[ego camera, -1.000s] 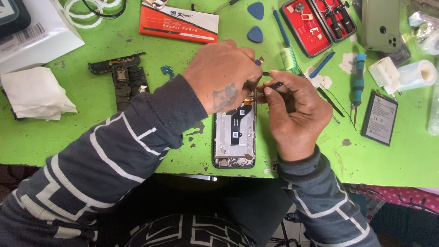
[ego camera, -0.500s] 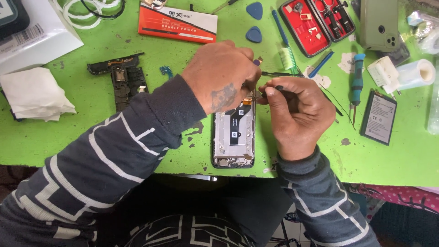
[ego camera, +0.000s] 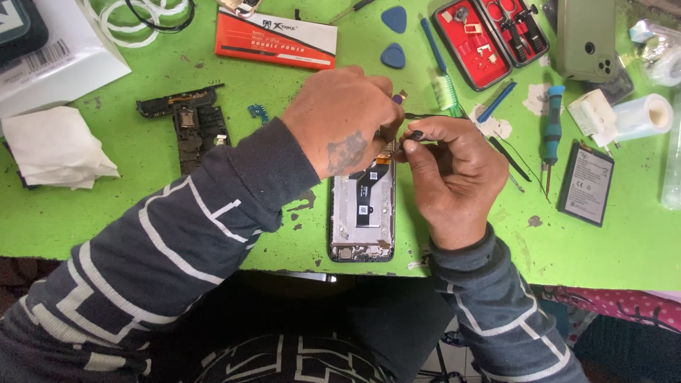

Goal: The person uses tweezers to carefully remove small screws and components from the internal circuit board of a disassembled smartphone. They place the removed parts on the green workbench and continue to manipulate the internal components with the tool.

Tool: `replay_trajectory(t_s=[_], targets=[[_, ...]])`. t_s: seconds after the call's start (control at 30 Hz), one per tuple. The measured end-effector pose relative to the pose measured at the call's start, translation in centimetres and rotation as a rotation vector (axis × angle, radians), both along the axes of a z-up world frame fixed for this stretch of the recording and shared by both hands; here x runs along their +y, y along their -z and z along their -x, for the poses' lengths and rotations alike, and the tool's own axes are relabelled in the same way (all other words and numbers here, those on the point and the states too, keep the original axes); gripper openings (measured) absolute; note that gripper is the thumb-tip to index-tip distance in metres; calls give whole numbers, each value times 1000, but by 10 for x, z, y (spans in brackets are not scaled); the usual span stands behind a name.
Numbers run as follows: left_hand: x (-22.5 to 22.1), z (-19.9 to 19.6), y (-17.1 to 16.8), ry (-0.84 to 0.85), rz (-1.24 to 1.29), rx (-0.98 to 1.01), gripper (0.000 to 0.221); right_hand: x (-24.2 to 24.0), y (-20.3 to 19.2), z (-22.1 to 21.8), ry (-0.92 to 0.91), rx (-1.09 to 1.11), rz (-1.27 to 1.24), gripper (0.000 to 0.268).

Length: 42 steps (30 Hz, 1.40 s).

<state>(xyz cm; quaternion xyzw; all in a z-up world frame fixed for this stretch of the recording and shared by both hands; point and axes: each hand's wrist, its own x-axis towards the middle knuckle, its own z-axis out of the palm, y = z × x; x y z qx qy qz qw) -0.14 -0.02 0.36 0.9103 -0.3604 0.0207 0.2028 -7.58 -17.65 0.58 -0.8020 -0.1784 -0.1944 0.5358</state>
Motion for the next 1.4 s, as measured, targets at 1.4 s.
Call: replay_trajectory(t_s=[1.4], targets=[[-25,-5,-46,-166,150,58,9,-31,2,7,97,362,-709,15]])
